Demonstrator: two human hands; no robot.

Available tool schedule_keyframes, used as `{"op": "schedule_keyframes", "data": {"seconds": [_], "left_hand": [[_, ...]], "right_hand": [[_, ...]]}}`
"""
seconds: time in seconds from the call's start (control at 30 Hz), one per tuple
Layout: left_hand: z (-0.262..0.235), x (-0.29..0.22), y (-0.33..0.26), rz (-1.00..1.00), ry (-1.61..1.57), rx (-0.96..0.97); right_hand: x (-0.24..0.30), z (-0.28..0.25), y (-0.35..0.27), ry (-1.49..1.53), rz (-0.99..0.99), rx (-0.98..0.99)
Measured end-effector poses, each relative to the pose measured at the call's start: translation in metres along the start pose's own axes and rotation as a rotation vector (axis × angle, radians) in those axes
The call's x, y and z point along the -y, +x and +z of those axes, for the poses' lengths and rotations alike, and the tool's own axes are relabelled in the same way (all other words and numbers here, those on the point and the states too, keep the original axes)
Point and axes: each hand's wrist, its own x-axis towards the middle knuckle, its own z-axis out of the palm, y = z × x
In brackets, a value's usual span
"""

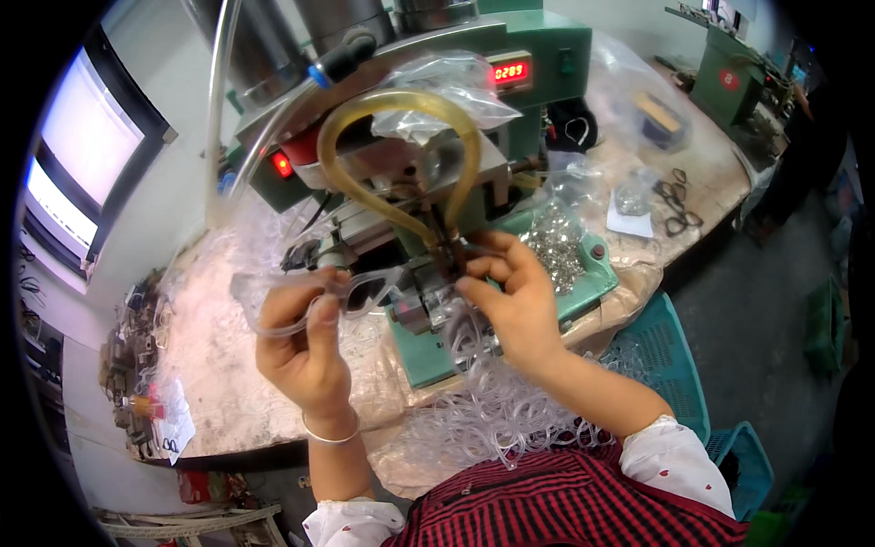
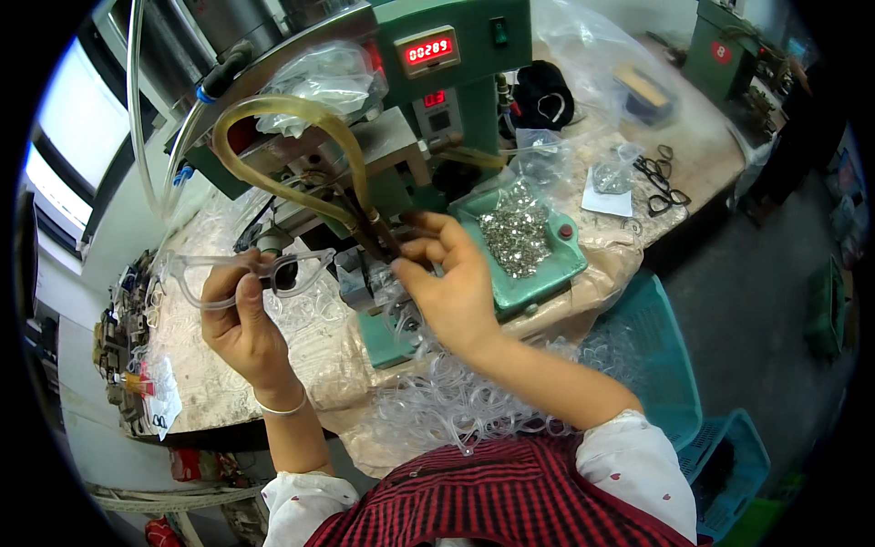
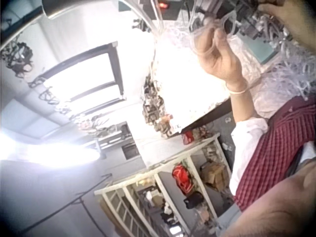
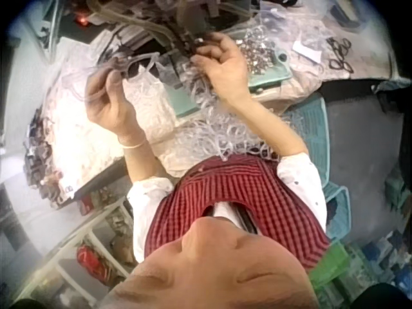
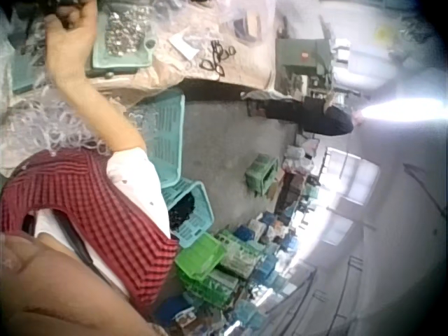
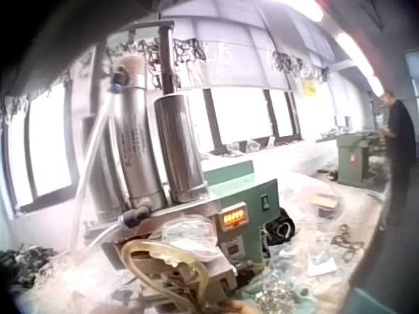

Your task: The person repeatedly picks up small metal components and inserts them into a machine to attach them to clear plastic spectacle frames. The person then removes the assembled frames and places them into a pile on the table.

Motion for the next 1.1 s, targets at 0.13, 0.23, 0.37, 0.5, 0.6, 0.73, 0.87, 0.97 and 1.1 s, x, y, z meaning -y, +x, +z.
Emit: {"op": "schedule_keyframes", "data": {"seconds": [0.13, 0.23, 0.37, 0.5, 0.6, 0.73, 0.87, 0.97, 1.1], "left_hand": [[0.000, 0.002, -0.022, 0.324, 0.174, 0.302], [0.010, 0.005, -0.041, 0.383, 0.316, 0.591], [0.024, 0.022, -0.053, 0.511, 0.382, 0.638], [0.024, 0.025, -0.053, 0.508, 0.382, 0.647], [0.022, 0.024, -0.052, 0.484, 0.378, 0.673], [0.015, 0.017, -0.073, 0.391, 0.469, 0.673], [-0.036, 0.021, -0.131, 0.312, 0.688, 0.396], [-0.077, 0.046, -0.118, -0.108, 0.761, -0.046], [-0.124, 0.052, -0.078, -0.220, 0.737, -0.301]], "right_hand": [[0.019, -0.021, -0.007, -0.301, -0.064, 0.153], [-0.009, -0.072, 0.024, -0.871, -0.378, 0.053], [-0.049, -0.138, 0.030, -1.344, -0.380, -0.184], [-0.065, -0.141, 0.032, -1.286, -0.485, -0.113], [-0.057, -0.117, 0.046, -1.398, -0.637, 0.112], [-0.064, -0.134, 0.061, -1.277, -0.436, -0.014], [-0.051, -0.138, 0.038, -1.356, -0.622, -0.170], [-0.048, -0.138, 0.028, -1.437, -0.591, -0.136], [-0.046, -0.131, 0.044, -1.309, -0.483, -0.134]]}}
